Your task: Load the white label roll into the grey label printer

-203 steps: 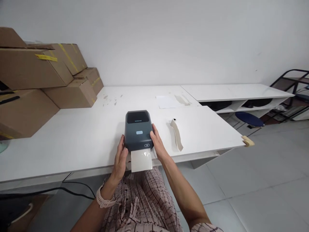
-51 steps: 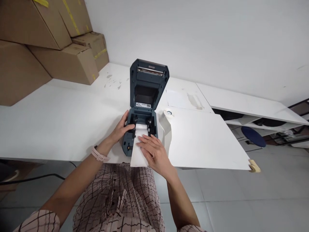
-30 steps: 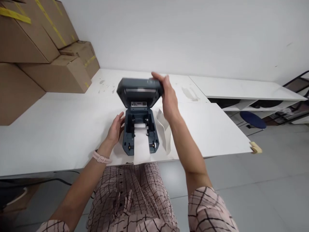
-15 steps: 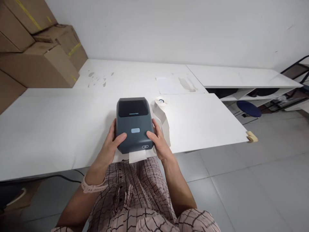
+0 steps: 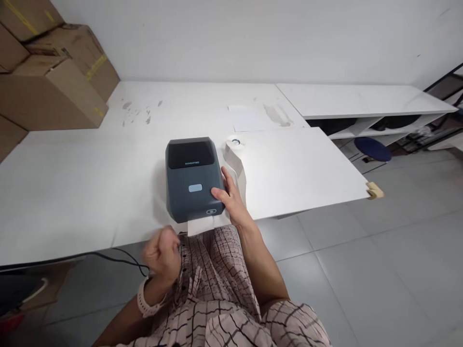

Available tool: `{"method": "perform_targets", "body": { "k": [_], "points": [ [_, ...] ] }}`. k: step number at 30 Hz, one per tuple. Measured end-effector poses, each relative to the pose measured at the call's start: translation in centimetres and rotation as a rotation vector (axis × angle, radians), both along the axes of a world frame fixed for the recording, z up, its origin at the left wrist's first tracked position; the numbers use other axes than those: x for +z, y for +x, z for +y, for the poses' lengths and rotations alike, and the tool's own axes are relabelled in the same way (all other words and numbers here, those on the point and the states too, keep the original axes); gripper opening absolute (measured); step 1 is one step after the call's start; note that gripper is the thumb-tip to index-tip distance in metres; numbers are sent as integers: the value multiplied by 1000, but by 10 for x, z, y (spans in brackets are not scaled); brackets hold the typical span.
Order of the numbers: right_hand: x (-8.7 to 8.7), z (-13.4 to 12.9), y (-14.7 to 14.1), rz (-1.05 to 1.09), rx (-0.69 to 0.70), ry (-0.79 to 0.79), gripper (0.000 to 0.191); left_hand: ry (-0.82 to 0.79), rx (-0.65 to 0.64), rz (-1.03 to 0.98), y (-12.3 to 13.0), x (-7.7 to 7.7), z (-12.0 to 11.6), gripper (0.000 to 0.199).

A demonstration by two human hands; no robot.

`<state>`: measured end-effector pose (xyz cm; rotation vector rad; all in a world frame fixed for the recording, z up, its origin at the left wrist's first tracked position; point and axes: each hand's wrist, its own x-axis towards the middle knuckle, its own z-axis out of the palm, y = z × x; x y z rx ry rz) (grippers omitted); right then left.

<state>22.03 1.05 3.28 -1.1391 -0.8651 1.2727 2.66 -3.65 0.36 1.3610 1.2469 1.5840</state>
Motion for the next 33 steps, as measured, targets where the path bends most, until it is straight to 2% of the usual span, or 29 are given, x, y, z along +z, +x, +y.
{"method": "perform_targets", "body": {
  "k": [2,4,6,9,12,16,19,21,23,25,27,28,29,31,33],
  "points": [
    [0,0,-1,7,-4,11,98,-217,-277,-1,4,-3,-14,63],
    [1,1,-2,10,-3,15,97,-422,-478,-64,11,2,-15,67],
    [3,1,-2,12,3,13,97,-565,-541,-147,19,10,-7,67],
    [2,0,-3,3,4,11,101,-634,-484,-171,25,20,2,63],
    [0,0,-2,-16,-1,8,103,-528,-456,22,21,18,5,60],
    [5,4,1,-133,-45,44,103,-293,-515,329,8,17,11,48],
    [17,12,1,-301,-21,115,108,-200,-593,415,-3,21,14,44],
    [25,17,0,-361,41,119,114,-136,-585,411,-11,22,12,44],
    [31,20,-1,-379,77,109,118,-57,-447,352,-19,21,10,46],
    [36,22,-2,-391,83,115,117,29,-207,256,-24,17,10,44],
    [39,24,-3,-399,81,123,116,108,-15,185,-24,13,15,29],
    [39,25,-3,-401,78,125,115,123,18,173,-22,11,18,21],
    [39,25,-3,-404,72,128,115,112,5,169,-20,10,21,27],
    [34,21,-2,-413,61,138,111,39,-117,157,-13,7,26,54],
    [25,11,-1,-410,55,145,98,-31,-233,118,-8,5,27,64]
  ]
}}
